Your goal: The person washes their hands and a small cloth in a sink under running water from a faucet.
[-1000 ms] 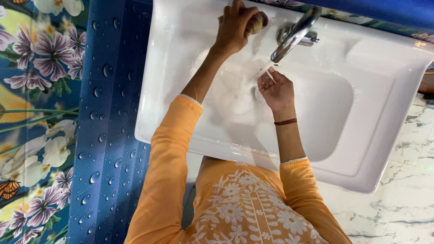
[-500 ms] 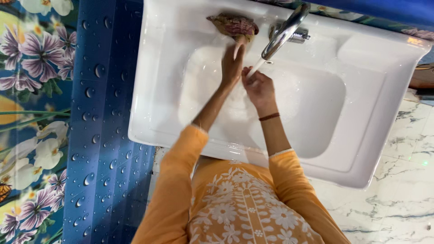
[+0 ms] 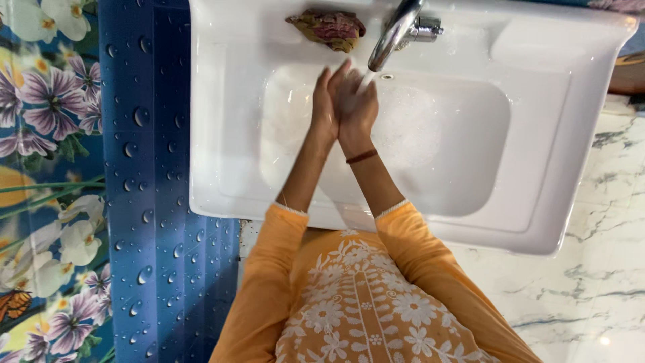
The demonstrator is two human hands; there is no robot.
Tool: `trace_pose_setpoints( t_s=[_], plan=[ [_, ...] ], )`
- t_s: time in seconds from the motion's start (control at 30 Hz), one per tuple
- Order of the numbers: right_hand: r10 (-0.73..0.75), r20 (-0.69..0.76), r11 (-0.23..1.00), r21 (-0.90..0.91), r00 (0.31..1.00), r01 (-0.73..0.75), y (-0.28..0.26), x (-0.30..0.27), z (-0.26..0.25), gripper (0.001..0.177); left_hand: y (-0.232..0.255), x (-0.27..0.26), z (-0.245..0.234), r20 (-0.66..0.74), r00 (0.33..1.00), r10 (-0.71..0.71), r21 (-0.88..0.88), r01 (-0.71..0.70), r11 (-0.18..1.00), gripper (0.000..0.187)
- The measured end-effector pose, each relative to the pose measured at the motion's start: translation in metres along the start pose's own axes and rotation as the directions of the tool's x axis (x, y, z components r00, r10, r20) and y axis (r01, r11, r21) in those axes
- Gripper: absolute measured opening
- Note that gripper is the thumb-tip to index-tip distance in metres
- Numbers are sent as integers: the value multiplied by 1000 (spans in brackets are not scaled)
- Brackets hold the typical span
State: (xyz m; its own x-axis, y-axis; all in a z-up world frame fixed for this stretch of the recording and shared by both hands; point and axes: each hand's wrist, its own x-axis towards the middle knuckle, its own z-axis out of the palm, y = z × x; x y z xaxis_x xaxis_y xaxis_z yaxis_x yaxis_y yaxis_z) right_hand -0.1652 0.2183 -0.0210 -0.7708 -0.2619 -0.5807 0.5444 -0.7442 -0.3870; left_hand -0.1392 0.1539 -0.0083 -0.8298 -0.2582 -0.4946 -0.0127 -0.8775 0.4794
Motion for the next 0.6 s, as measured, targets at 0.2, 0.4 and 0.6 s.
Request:
trace_pose_setpoints(
  t_s=[0.2, 0.4, 0.6],
  plan=[
    [-238, -33, 966, 96, 971, 240, -4, 40, 25, 42, 44, 31, 56, 184, 981, -64, 398, -15, 917, 90],
    [-658, 594, 742, 617, 462, 263, -20, 106, 2, 26, 37, 62, 74, 267, 953, -141, 481, -5, 877, 86],
    [-444, -182, 889, 35, 877, 457, -47, 49, 66, 58, 38, 73, 83, 314, 929, -197, 528, 1, 849, 81]
  ],
)
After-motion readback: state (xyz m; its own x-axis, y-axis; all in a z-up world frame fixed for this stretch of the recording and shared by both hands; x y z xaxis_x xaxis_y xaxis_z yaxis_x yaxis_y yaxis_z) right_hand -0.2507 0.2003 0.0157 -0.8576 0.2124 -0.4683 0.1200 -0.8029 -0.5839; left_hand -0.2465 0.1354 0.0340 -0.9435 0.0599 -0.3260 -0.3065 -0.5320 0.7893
